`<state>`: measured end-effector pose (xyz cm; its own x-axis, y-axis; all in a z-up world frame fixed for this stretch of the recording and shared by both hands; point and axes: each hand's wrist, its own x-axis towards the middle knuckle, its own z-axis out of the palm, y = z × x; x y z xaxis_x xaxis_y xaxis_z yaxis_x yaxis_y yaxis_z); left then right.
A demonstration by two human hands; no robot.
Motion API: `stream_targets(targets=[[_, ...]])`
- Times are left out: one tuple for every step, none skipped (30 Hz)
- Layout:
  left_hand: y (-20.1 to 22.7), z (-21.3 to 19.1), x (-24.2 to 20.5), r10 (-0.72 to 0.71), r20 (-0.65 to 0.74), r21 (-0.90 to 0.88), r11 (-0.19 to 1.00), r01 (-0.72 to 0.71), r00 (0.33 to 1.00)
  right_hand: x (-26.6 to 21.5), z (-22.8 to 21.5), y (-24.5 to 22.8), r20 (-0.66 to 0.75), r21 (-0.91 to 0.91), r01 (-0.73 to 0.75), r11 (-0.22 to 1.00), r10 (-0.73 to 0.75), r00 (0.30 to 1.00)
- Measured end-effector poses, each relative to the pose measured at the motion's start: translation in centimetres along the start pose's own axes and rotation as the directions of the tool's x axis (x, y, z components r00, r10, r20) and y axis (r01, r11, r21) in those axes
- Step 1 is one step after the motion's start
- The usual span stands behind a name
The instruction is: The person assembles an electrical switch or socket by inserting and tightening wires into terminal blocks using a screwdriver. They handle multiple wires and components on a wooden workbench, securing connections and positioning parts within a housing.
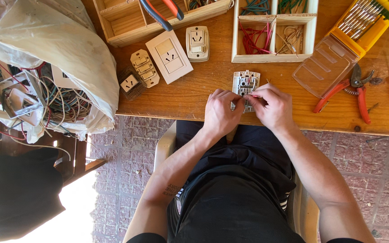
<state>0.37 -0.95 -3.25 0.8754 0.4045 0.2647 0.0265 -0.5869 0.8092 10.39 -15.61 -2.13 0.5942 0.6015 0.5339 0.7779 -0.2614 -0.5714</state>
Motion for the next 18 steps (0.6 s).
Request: stream_targets(targets=[[-0.1, -0.1, 0.1, -0.030, 0.008, -0.031, 0.999, 0.030, 1.000, 0.1, 0.0, 0.0, 0.006, 0.057, -0.020, 0.998, 0.019, 1.000], [-0.1, -0.2, 0.2, -0.057, 0.017, -0.062, 0.996, 0.058, 0.998, 0.2, -0.1, 0.1, 0.010, 0.112, -0.040, 0.993, 0.039, 0.999], [0.0, -0.2, 0.4, -0.056, 0.017, -0.063, 0.996, 0.057, 0.998, 0.5, -0.4, -0.2, 0.010, 0.111, -0.039, 0.993, 0.038, 0.999], [0.1, -0.3, 0.5, -0.039, -0.014, -0.043, 0.998, 0.038, 0.999, 0.7, -0.7, -0.5, 0.027, 0.166, -0.054, 0.985, 0.051, 0.998], [0.2, -0.4, 0.6, -0.022, -0.045, -0.022, 1.000, 0.021, 0.999, 0.9, -0.9, -0.8, 0.044, 0.220, -0.071, 0.973, 0.062, 0.997], [0.4, -0.4, 0.7, -0.021, -0.048, -0.022, 1.000, 0.020, 0.999, 1.0, -0.9, -0.8, 0.044, 0.220, -0.068, 0.973, 0.060, 0.997], [0.5, -0.5, 0.8, 0.019, -0.063, 0.025, 1.000, -0.017, 0.998, 1.0, -0.9, -0.8, 0.037, 0.191, -0.058, 0.980, 0.052, 0.998], [0.7, -0.6, 0.7, 0.056, -0.074, 0.072, 0.996, -0.051, 0.996, 0.9, -0.9, -0.8, 0.032, 0.163, -0.052, 0.985, 0.047, 0.998], [0.9, -0.4, 0.6, 0.055, -0.075, 0.072, 0.996, -0.049, 0.996, 1.0, -0.8, -0.8, 0.034, 0.164, -0.051, 0.985, 0.047, 0.998], [1.2, -0.2, 0.5, 0.074, -0.095, 0.072, 0.995, -0.067, 0.993, 1.0, -0.6, -0.9, 0.012, 0.121, -0.026, 0.992, 0.024, 1.000], [1.4, 0.0, 0.4, 0.093, -0.115, 0.073, 0.994, -0.085, 0.989, 1.1, -0.5, -0.9, -0.008, 0.077, 0.000, 0.997, 0.001, 1.000], [1.3, 0.1, 0.4, 0.095, -0.113, 0.073, 0.994, -0.088, 0.989, 1.2, -0.5, -1.0, -0.010, 0.076, -0.001, 0.997, 0.002, 1.000], [1.3, 0.1, 0.4, 0.088, -0.109, 0.053, 0.995, -0.082, 0.990, 1.2, -0.6, -1.1, -0.010, 0.074, 0.000, 0.997, 0.001, 1.000], [1.2, 0.1, 0.4, 0.078, -0.107, 0.033, 0.997, -0.075, 0.991, 1.4, -0.6, -1.2, -0.007, 0.074, 0.002, 0.997, -0.002, 1.000], [0.7, 0.0, 0.3, 0.078, -0.108, 0.034, 0.997, -0.075, 0.991, 1.3, -0.8, -0.9, -0.007, 0.074, 0.003, 0.997, -0.003, 1.000], [0.3, -0.2, 0.3, 0.096, -0.089, 0.063, 0.994, -0.091, 0.991, 1.3, -1.0, -0.5, 0.011, 0.048, 0.025, 0.999, -0.025, 1.000], [-0.2, -0.4, 0.2, 0.114, -0.070, 0.092, 0.990, -0.107, 0.991, 1.2, -1.2, -0.2, 0.029, 0.022, 0.047, 0.999, -0.048, 0.998], [-0.5, -0.7, 0.2, 0.113, -0.070, 0.091, 0.990, -0.106, 0.991, 1.2, -1.4, 0.1, 0.030, 0.022, 0.046, 0.999, -0.047, 0.998]])
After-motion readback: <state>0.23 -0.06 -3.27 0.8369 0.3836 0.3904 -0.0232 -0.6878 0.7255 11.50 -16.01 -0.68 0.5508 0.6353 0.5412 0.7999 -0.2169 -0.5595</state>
